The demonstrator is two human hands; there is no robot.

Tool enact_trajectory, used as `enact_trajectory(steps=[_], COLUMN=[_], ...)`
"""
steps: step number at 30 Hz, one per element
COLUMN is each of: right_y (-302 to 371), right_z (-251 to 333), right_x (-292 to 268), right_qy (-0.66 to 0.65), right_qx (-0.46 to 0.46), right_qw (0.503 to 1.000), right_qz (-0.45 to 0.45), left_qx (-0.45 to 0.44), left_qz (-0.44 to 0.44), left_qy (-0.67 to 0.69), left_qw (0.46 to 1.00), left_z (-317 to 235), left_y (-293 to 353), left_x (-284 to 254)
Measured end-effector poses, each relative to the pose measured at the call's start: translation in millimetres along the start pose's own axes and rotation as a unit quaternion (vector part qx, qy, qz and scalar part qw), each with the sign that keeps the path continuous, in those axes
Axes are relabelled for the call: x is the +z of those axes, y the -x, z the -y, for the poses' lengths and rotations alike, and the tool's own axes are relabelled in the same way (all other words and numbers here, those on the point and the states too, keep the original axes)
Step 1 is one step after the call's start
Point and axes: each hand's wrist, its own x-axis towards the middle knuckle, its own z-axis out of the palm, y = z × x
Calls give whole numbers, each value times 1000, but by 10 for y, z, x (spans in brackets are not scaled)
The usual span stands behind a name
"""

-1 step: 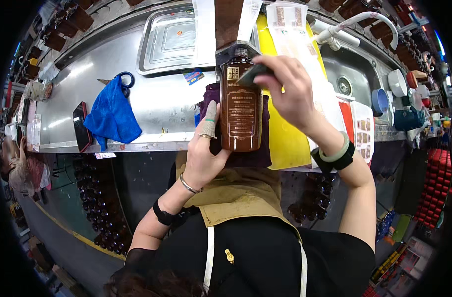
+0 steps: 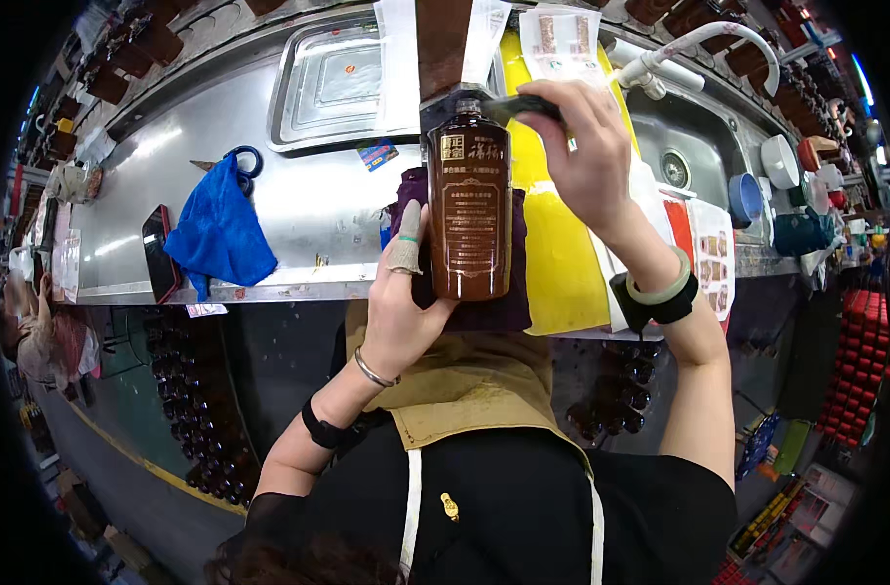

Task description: Applying decorative labels and security seals to glass liquor bottles using a scraper for precision.

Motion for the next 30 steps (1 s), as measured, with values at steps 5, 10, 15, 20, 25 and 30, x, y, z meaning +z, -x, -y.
enact_trajectory(steps=[5,10,15,20,25,30], right_y=[87,520,798,907,856,657], right_z=[305,321,262,212,23,-116], right_x=[-229,-396,-704,-746,-771,-791], right_qy=[-164,-279,-195,-175,-122,-93], right_qx=[148,322,377,368,369,389], right_qw=[974,901,901,909,917,906], right_qz=[46,78,85,86,88,141], left_qx=[67,-2,63,89,39,56], left_qz=[-64,18,-38,-40,-7,-53], left_qy=[-113,29,-79,-54,-69,-38], left_qw=[989,999,994,994,997,996], left_z=[-202,211,-93,-1,78,-68], left_y=[-86,-60,-155,-124,-69,-140], left_x=[49,-49,-10,18,19,47])
